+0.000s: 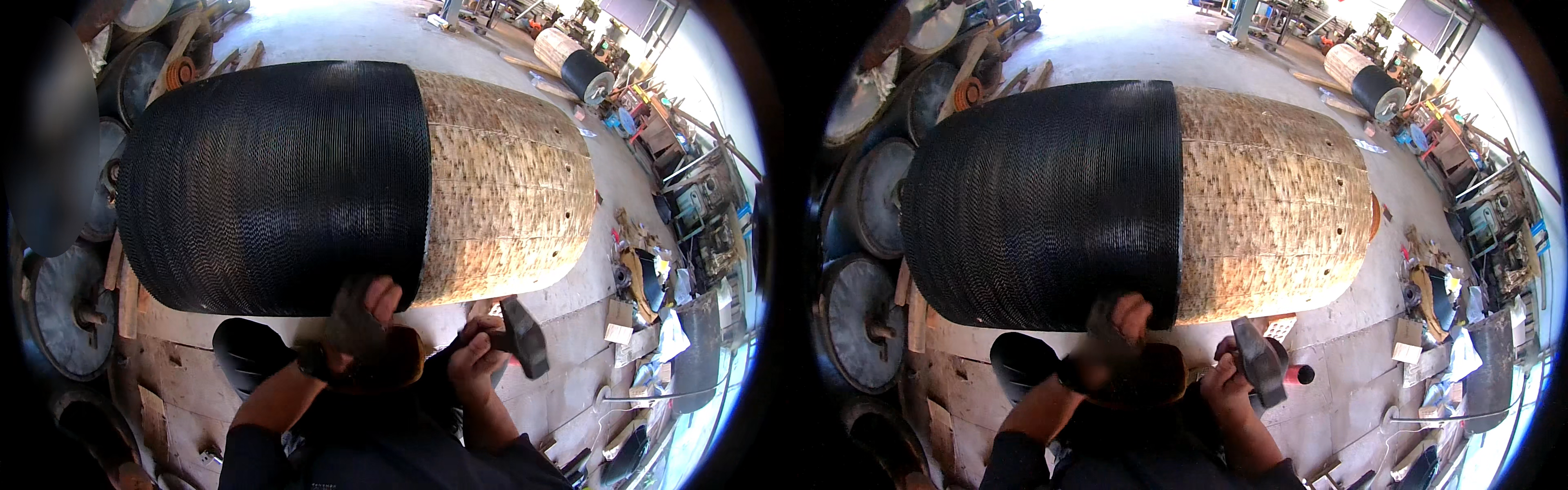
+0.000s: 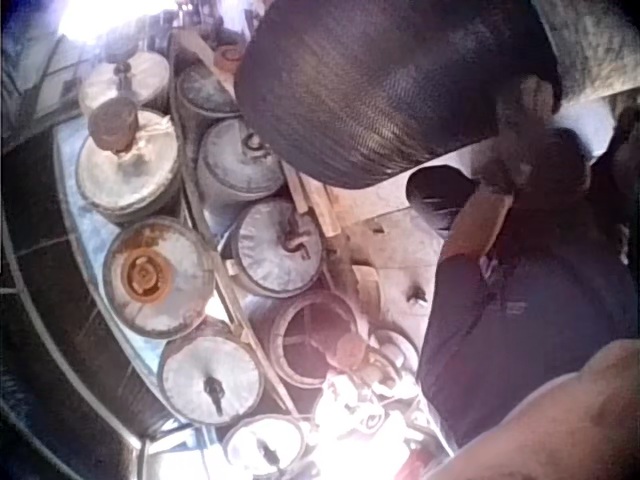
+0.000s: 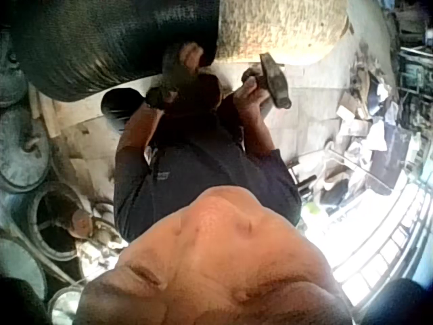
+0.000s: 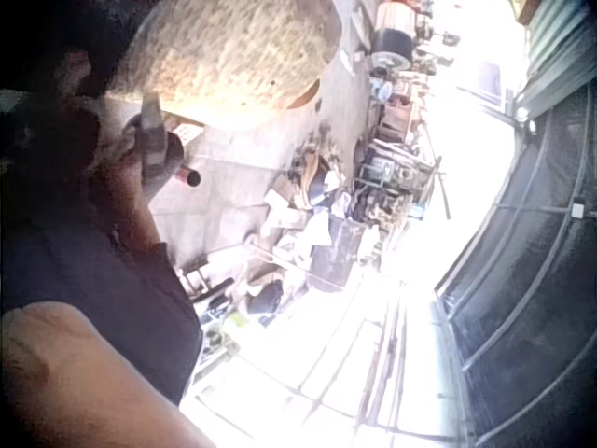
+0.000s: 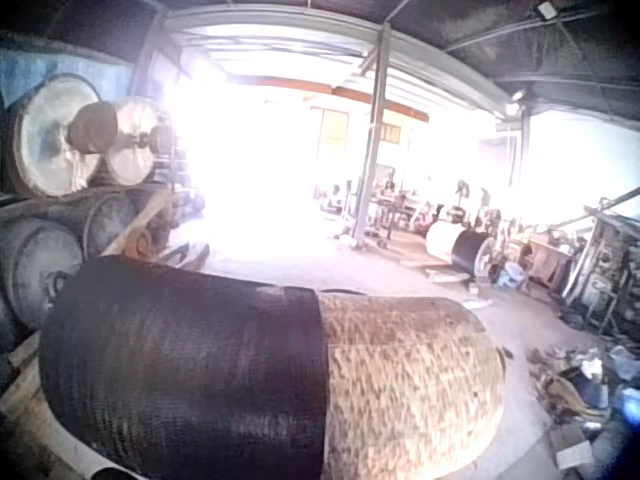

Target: The person is attaching a black mesh cover to a large wooden drum body. They hold the mesh edge in place with a gloved hand while using a hammer to drive small nails through the mesh and into the wood.

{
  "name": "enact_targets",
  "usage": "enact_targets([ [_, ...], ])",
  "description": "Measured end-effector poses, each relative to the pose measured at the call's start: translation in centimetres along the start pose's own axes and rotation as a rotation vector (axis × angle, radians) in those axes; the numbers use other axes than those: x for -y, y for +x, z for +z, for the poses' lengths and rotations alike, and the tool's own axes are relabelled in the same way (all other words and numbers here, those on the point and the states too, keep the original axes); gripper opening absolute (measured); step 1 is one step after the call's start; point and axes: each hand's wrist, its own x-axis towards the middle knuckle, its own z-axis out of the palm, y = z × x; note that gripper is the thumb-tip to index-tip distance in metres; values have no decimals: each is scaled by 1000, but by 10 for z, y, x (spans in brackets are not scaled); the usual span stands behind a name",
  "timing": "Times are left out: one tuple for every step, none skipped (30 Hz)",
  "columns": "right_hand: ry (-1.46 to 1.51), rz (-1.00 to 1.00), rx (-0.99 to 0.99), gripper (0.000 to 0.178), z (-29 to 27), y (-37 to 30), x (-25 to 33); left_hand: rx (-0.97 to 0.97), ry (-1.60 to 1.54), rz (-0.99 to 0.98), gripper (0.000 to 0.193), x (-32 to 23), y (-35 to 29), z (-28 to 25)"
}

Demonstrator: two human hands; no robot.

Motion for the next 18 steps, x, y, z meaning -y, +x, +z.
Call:
enact_targets([
  [-93, 11, 68, 16, 5, 3, -11, -140, 58, 69, 33, 16, 9, 3],
  [-291, 104, 171, 18, 14, 7, -13, -188, 112, 107, 35, 30, 23, 4],
  [-489, 199, 288, 20, 21, 8, -13, -233, 168, 129, 37, 42, 33, 1],
  [-397, 187, 196, 21, 27, 5, -21, -268, 213, 142, 37, 54, 43, -1],
  [-326, 212, 175, 19, 24, -2, -18, -303, 259, 154, 37, 64, 53, -5],
  [-263, 215, 155, 18, 15, -2, -15, -362, 308, 160, 38, 72, 66, -2],
  [-189, 249, 151, 16, 9, -11, -7, -353, 331, 147, 38, 73, 67, -5],
  [-166, 217, 121, 10, 4, -14, 1, -344, 354, 134, 39, 70, 68, -8],
  [-90, 178, 29, 9, 1, -16, 5, -340, 372, 125, 39, 70, 70, -8],
  [75, 135, -69, 9, 5, -20, -1, -356, 364, 123, 41, 74, 69, -5],
  [-87, 155, -3, 9, 9, -13, -4, -346, 364, 118, 41, 75, 68, -4],
  [-252, 165, 63, 10, 12, -4, -5, -339, 367, 121, 42, 75, 70, -5],
  [-413, 171, 133, 10, 15, 3, -6, -333, 370, 123, 42, 74, 71, -6],
  [-404, 260, 158, 12, 21, 1, -14, -319, 369, 120, 42, 72, 69, -6],
  [-385, 353, 182, 14, 26, -3, -19, -298, 374, 124, 42, 69, 66, -10],
  [-330, 320, 188, 16, 15, -5, -15, -303, 379, 119, 42, 71, 69, -8],
  [-233, 332, 154, 16, 9, -10, -15, -312, 385, 121, 42, 73, 75, -8],
  [-188, 262, 77, 16, 7, -11, -10, -296, 385, 119, 42, 71, 76, -10],
])
